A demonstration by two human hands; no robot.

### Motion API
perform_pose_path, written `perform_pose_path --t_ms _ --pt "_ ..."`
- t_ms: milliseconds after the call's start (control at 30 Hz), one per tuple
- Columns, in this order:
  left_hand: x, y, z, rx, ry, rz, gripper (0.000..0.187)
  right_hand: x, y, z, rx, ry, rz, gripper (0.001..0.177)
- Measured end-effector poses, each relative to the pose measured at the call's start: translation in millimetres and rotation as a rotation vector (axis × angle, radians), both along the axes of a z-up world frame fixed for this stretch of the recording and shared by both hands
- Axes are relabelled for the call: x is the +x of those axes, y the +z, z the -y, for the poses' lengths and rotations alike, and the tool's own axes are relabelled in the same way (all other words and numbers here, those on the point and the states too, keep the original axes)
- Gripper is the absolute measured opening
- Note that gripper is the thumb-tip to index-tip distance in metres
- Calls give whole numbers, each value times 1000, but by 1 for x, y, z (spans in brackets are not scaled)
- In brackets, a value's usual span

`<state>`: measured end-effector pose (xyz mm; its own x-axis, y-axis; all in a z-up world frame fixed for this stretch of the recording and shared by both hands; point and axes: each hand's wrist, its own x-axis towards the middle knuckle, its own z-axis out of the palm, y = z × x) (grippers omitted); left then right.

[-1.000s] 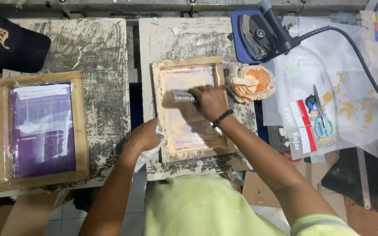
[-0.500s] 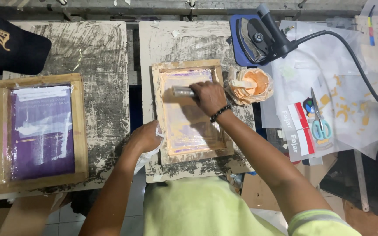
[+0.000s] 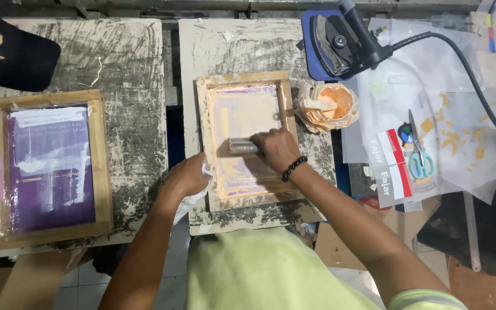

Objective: The person uses a squeegee to spread orange ink across a screen printing frame placed over a white t-shirt. They repeatedly pull the squeegee from top to bottom to ensure even coverage of the design on the fabric.

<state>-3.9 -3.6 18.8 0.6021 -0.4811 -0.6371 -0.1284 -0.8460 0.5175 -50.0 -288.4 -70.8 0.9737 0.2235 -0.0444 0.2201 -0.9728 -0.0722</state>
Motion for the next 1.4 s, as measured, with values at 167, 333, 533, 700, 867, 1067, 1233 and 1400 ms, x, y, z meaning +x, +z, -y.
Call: perform_pose_path --t_ms 167,333,533,700,867,1067,1233,1400 --pt "3 -17 -2 13 -14 24 24 -38 20 -11 125 8 -133 19" --pt "1 -20 -3 5 -8 36 24 31 8 -4 136 -83 56 22" --pt "-3 -6 -1 -4 18 33 23 37 -15 -8 80 -66 212 33" --pt "-3 -8 -5 -26 39 22 23 0 2 -5 88 10 91 33" --pt "-2 -18 -4 -34 26 48 18 78 4 16 63 -93 143 19" --pt "-6 -10 -5 -61 51 39 19 144 -40 4 -4 -175 43 23" --pt "-7 -3 -4 -79 59 37 20 87 -2 -7 50 80 79 21" --pt "-6 4 -2 -71 51 41 19 39 3 -19 63 212 51 25"
